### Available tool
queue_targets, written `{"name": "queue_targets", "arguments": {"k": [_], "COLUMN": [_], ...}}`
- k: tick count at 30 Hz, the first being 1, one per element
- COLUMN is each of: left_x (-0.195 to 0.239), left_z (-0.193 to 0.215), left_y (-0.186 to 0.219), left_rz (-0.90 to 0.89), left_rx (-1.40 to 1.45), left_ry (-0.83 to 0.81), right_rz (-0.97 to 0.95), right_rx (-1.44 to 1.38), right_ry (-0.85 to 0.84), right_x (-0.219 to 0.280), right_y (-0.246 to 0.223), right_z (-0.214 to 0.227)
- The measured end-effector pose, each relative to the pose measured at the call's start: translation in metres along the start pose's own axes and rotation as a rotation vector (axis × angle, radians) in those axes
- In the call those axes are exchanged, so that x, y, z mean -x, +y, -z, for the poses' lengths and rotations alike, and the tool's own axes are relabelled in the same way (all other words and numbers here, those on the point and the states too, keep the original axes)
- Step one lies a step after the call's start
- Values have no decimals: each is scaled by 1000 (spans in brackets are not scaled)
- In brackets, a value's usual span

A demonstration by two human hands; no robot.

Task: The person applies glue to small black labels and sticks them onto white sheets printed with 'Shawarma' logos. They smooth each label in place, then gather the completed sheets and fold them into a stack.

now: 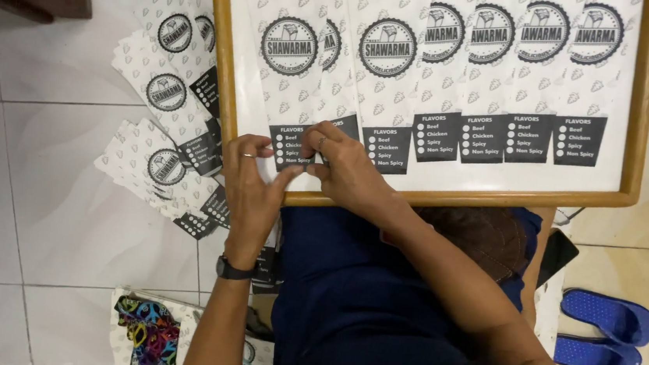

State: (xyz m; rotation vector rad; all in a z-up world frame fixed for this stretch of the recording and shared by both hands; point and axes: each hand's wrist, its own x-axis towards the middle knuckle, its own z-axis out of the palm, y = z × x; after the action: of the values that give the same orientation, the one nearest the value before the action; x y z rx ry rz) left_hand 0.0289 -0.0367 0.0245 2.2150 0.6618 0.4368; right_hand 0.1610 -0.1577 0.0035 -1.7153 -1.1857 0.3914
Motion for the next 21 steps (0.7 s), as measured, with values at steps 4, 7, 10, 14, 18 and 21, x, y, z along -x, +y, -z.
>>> {"name": "queue_targets", "arguments": {"k": [4, 7, 10, 14, 18, 21], "left_x": [-5, -3, 4, 25, 66, 94], "left_z": [4, 5, 0, -33, -96, -144], "left_y": [-6, -16, -15, 0, 51, 76], "left_rz": [54, 56, 14, -201, -403, -544], "left_rx": [69, 88, 41, -87, 42, 284], "left_ry": [-18, -17, -26, 286, 407, 150], "right_rz": [3, 6, 43, 207, 186, -5], "right_rx": [27, 15, 125, 77, 103, 126], "right_ry": [-4, 33, 79, 224, 347, 415], "right_x": [5, 11, 19, 42, 96, 150], "right_y": [5, 11, 9, -19, -35, -41], "right_z": [-2, -12, -19, 10, 65, 108]}}
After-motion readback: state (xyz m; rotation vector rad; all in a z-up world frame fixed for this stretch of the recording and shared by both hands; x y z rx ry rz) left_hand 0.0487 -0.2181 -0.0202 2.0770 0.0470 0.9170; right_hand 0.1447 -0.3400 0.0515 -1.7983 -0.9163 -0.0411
